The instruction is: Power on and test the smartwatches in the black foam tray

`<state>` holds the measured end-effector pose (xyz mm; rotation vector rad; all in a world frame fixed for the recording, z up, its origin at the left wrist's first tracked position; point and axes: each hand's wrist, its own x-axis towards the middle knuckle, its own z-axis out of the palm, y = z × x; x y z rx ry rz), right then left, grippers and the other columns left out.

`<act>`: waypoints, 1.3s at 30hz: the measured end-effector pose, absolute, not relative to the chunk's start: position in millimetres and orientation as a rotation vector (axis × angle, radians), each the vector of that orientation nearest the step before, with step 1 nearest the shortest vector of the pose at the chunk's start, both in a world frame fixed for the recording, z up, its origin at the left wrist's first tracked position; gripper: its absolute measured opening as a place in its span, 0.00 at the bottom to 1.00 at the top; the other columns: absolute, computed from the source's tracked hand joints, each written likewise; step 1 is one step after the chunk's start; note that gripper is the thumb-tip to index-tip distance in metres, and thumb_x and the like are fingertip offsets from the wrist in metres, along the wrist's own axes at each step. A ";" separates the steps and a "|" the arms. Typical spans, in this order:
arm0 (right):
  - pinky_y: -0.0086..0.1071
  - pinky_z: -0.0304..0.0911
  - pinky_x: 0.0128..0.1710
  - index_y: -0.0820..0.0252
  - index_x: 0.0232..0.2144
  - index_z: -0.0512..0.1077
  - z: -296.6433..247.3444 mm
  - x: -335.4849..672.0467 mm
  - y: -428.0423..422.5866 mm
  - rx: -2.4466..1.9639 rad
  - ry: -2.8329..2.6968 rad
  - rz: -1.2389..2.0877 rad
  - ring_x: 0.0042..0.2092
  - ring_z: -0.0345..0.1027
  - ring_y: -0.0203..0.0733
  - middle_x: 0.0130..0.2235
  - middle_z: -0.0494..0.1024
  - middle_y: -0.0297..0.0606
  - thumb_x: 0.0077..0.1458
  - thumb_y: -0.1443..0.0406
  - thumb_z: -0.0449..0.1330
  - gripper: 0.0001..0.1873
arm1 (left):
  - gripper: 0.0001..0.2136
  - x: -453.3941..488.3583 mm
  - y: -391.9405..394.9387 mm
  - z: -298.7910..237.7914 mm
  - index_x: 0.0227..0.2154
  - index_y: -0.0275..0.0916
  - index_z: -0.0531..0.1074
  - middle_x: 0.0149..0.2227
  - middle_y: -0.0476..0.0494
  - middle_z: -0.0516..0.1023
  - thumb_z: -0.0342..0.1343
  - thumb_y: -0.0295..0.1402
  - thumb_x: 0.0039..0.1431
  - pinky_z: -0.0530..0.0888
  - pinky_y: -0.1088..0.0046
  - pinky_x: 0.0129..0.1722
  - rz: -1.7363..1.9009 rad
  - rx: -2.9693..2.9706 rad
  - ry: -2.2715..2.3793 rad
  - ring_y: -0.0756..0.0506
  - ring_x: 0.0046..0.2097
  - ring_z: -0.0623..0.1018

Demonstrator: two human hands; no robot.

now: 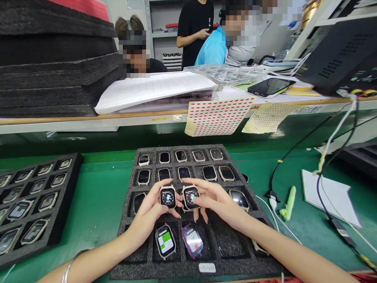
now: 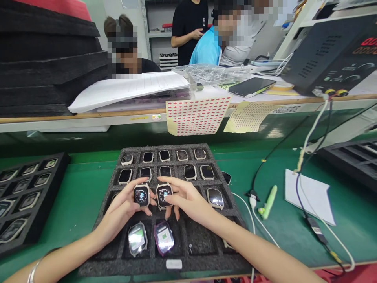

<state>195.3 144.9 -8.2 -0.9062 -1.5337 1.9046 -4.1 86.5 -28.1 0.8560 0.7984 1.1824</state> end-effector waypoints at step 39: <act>0.25 0.67 0.20 0.61 0.57 0.63 -2.7 197.1 143.3 -0.835 -1.474 1.889 0.27 0.74 0.39 0.35 0.76 0.42 0.60 0.61 0.57 0.24 | 0.16 1.6 80.8 -22.8 0.52 0.41 0.63 0.38 0.42 0.74 0.52 0.31 0.63 0.78 0.70 0.33 1.175 0.997 0.850 0.44 0.41 0.76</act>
